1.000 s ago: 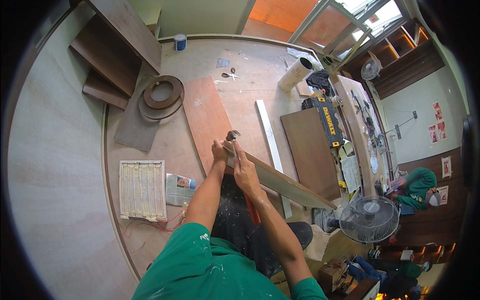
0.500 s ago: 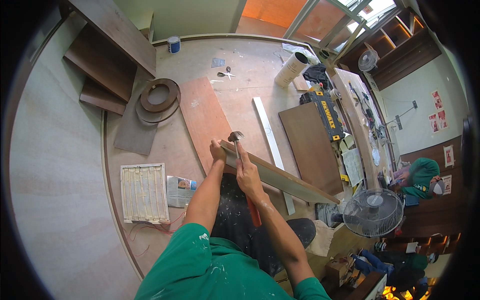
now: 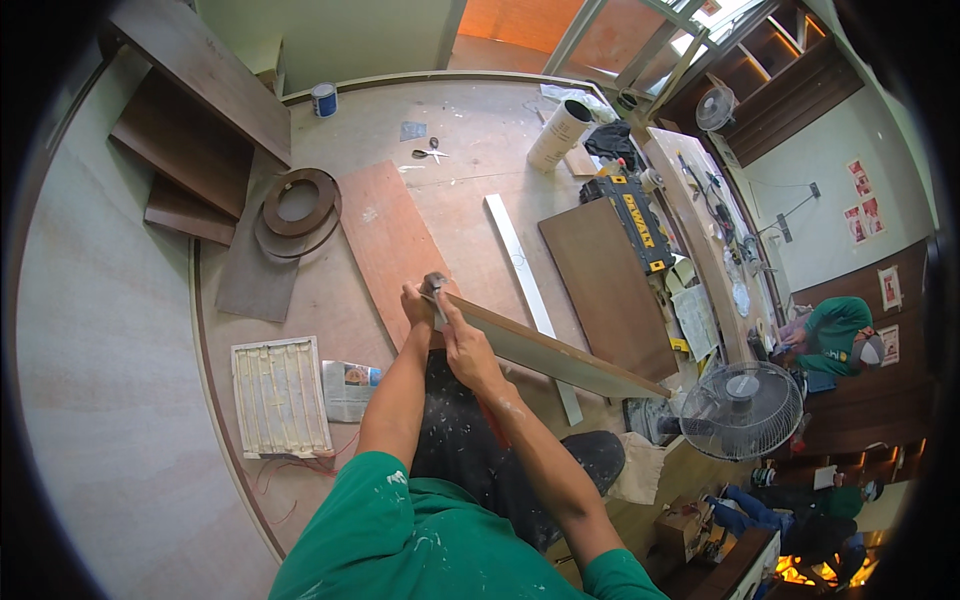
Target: The person kneels on the floor and uses a hammer to tap a wooden strip onto a larger wooden board. They then use scissors to trim the excess strip from the board's edge.
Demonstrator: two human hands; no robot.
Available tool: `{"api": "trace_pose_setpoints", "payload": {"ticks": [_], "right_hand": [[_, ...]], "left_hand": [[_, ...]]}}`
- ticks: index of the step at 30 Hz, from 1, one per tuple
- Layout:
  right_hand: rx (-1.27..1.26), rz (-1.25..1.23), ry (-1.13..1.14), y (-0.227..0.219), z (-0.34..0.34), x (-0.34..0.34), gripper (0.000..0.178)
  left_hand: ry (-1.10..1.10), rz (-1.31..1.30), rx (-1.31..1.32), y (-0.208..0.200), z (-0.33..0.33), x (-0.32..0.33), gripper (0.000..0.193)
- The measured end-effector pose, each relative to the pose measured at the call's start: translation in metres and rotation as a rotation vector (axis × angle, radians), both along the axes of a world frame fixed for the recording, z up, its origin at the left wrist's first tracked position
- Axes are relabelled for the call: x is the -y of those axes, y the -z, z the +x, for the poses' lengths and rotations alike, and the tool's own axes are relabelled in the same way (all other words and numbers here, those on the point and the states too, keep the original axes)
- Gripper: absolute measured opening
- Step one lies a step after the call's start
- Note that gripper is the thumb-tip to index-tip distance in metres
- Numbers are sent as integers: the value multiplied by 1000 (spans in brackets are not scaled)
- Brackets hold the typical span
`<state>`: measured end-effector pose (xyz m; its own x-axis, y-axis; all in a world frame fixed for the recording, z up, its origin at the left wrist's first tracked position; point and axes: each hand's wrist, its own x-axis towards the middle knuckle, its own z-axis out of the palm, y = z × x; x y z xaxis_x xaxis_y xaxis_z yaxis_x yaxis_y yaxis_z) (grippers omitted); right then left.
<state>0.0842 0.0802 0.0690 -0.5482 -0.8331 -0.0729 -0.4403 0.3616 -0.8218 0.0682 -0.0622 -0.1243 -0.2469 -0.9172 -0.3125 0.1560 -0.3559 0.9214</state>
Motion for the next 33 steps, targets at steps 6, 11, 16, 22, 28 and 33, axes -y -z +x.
{"api": "trace_pose_setpoints", "payload": {"ticks": [6,11,16,22,28,33], "right_hand": [[-14,-102,57,0,5,-10,58],[-50,-105,147,3,-1,-37,58],[-30,-93,169,-2,2,-34,58],[-15,-40,233,-1,0,-49,59],[3,-64,170,4,-2,-34,57],[8,-81,61,3,-10,-24,55]], "left_hand": [[-61,-10,-11,39,1,20,56],[-8,-5,-16,37,-7,6,56],[-93,-32,45,41,-4,19,57],[-5,-42,-39,22,-3,3,54],[-29,23,-75,28,0,12,52],[-44,0,-26,29,-3,11,52]]}}
